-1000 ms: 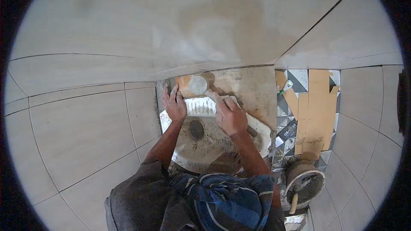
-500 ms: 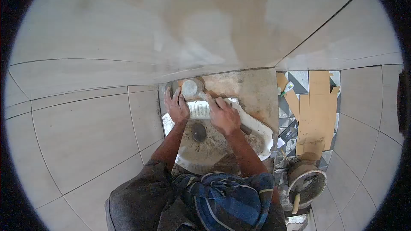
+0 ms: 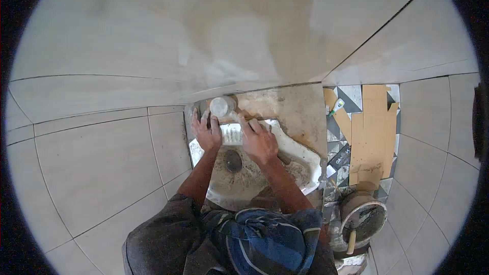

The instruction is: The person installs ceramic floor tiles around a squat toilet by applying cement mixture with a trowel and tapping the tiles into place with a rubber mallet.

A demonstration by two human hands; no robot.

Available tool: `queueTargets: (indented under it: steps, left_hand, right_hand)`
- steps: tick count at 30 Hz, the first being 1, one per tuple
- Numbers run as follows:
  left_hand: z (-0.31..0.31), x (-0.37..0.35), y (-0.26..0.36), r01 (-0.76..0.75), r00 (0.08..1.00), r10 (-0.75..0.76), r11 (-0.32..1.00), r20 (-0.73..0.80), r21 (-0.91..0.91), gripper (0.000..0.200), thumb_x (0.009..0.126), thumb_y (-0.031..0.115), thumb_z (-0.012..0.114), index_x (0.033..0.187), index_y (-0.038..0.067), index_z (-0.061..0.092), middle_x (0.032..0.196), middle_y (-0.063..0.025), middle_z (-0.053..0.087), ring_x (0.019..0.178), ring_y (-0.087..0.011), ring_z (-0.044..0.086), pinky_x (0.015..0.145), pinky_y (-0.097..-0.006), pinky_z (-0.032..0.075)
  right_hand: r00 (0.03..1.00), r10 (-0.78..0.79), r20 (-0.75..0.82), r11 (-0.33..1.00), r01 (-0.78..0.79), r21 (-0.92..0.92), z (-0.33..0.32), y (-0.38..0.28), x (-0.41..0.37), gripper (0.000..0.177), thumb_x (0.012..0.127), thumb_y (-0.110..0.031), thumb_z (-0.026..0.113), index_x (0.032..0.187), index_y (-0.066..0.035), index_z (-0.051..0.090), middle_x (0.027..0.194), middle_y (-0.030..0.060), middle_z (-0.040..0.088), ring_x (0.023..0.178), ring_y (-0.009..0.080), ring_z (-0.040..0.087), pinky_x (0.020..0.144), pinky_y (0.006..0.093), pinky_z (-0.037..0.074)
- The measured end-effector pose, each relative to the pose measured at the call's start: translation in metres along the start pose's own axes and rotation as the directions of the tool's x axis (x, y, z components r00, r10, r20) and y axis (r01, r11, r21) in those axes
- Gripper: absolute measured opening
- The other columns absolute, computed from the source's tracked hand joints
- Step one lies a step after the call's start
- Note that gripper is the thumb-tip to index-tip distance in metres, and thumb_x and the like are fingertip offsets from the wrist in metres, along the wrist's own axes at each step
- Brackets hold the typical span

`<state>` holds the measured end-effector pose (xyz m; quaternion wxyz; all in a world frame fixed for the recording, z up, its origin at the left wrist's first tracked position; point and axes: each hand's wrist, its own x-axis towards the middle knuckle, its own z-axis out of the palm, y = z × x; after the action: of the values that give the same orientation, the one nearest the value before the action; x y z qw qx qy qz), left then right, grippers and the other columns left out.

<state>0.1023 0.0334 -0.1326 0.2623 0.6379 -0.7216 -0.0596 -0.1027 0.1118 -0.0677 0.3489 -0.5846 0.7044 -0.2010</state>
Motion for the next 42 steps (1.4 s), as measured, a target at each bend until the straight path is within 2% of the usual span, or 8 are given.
queueTargets:
  steps: [7, 20, 22, 30, 32, 35, 38, 42]
  left_hand:
    - [0.004, -0.009, -0.017, 0.013, 0.998, -0.017, 0.999, 0.06, 0.053, 0.04, 0.094, 0.025, 0.068, 0.131, 0.008, 0.067, 0.156, -0.0266, 0.046, 0.144, -0.0486, 0.041, 0.118, -0.0576, 0.034]
    - [0.001, -0.005, -0.003, -0.043, 0.998, 0.043, 0.999, -0.04, -0.001, 0.039, 0.095, 0.023, 0.069, 0.133, 0.012, 0.069, 0.156, -0.0266, 0.047, 0.143, -0.0474, 0.043, 0.117, -0.0545, 0.036]
    - [-0.003, -0.006, 0.003, -0.009, 0.999, 0.007, 0.998, -0.034, -0.069, 0.04, 0.095, 0.024, 0.07, 0.135, 0.015, 0.069, 0.156, -0.0264, 0.047, 0.143, -0.0478, 0.042, 0.118, -0.0543, 0.035]
    - [-0.008, -0.005, 0.014, 0.12, 0.992, -0.119, 0.993, -0.036, 0.01, 0.041, 0.091, 0.032, 0.074, 0.129, 0.016, 0.073, 0.158, -0.0202, 0.046, 0.147, -0.0447, 0.04, 0.118, -0.0586, 0.034]
    - [-0.009, -0.003, 0.013, 0.123, 0.991, -0.123, 0.992, -0.047, -0.006, 0.04, 0.091, 0.032, 0.074, 0.128, 0.017, 0.074, 0.159, -0.0199, 0.045, 0.148, -0.0442, 0.039, 0.118, -0.0576, 0.034]
    - [-0.009, -0.004, 0.006, 0.109, 0.993, -0.11, 0.994, -0.043, -0.01, 0.044, 0.089, 0.032, 0.076, 0.129, 0.016, 0.073, 0.159, -0.0197, 0.045, 0.147, -0.0446, 0.04, 0.118, -0.0579, 0.035]
    - [-0.009, -0.004, 0.005, 0.091, 0.994, -0.093, 0.995, -0.056, -0.032, 0.046, 0.087, 0.031, 0.078, 0.129, 0.015, 0.072, 0.158, -0.0203, 0.046, 0.146, -0.0451, 0.04, 0.117, -0.0577, 0.035]
    - [-0.008, -0.003, 0.007, 0.07, 0.993, -0.071, 0.997, -0.099, -0.018, 0.046, 0.085, 0.026, 0.081, 0.128, 0.014, 0.072, 0.156, -0.0216, 0.048, 0.145, -0.0455, 0.042, 0.116, -0.057, 0.037]
  right_hand:
    - [0.911, -0.252, -0.326, 0.957, 0.284, 0.055, 0.022, 0.007, -0.015, 0.067, 0.087, -0.014, 0.068, 0.152, -0.02, 0.054, 0.105, 0.0087, 0.061, 0.095, 0.0341, 0.068, 0.079, 0.0504, 0.059]
    - [0.985, -0.062, -0.161, 0.992, 0.079, 0.1, 0.001, 0.001, -0.031, 0.058, 0.09, -0.014, 0.068, 0.146, -0.017, 0.057, 0.111, 0.0115, 0.065, 0.092, 0.037, 0.07, 0.078, 0.0471, 0.06]
    - [0.871, -0.062, -0.486, 0.903, 0.257, 0.345, -0.028, -0.004, -0.053, 0.057, 0.086, -0.021, 0.073, 0.141, -0.015, 0.062, 0.114, 0.0133, 0.068, 0.092, 0.0382, 0.071, 0.078, 0.0497, 0.061]
    - [0.971, 0.015, -0.239, 0.976, -0.066, -0.206, -0.129, 0.032, -0.132, 0.04, 0.092, -0.02, 0.074, 0.128, -0.008, 0.063, 0.122, 0.0185, 0.066, 0.114, 0.0362, 0.064, 0.097, 0.0431, 0.055]
    - [0.895, 0.19, -0.403, 0.797, 0.099, 0.596, -0.16, -0.007, -0.13, 0.036, 0.098, -0.027, 0.069, 0.128, -0.008, 0.059, 0.127, 0.017, 0.063, 0.122, 0.0316, 0.06, 0.108, 0.0382, 0.046]
    - [0.812, 0.13, -0.569, 0.714, 0.321, 0.622, -0.162, -0.035, -0.114, 0.025, 0.1, -0.014, 0.072, 0.122, -0.003, 0.069, 0.122, 0.0117, 0.071, 0.112, 0.0213, 0.065, 0.101, 0.0356, 0.05]
    - [0.938, 0.149, -0.312, 0.988, -0.152, 0.017, -0.156, -0.023, -0.103, 0.028, 0.1, -0.015, 0.074, 0.125, -0.003, 0.069, 0.119, 0.0112, 0.072, 0.111, 0.0225, 0.066, 0.1, 0.0356, 0.051]
    - [0.959, 0.033, -0.281, 0.992, -0.065, -0.105, -0.129, -0.024, -0.071, 0.028, 0.101, -0.016, 0.072, 0.124, -0.002, 0.069, 0.118, 0.0127, 0.073, 0.112, 0.0239, 0.068, 0.097, 0.0362, 0.055]
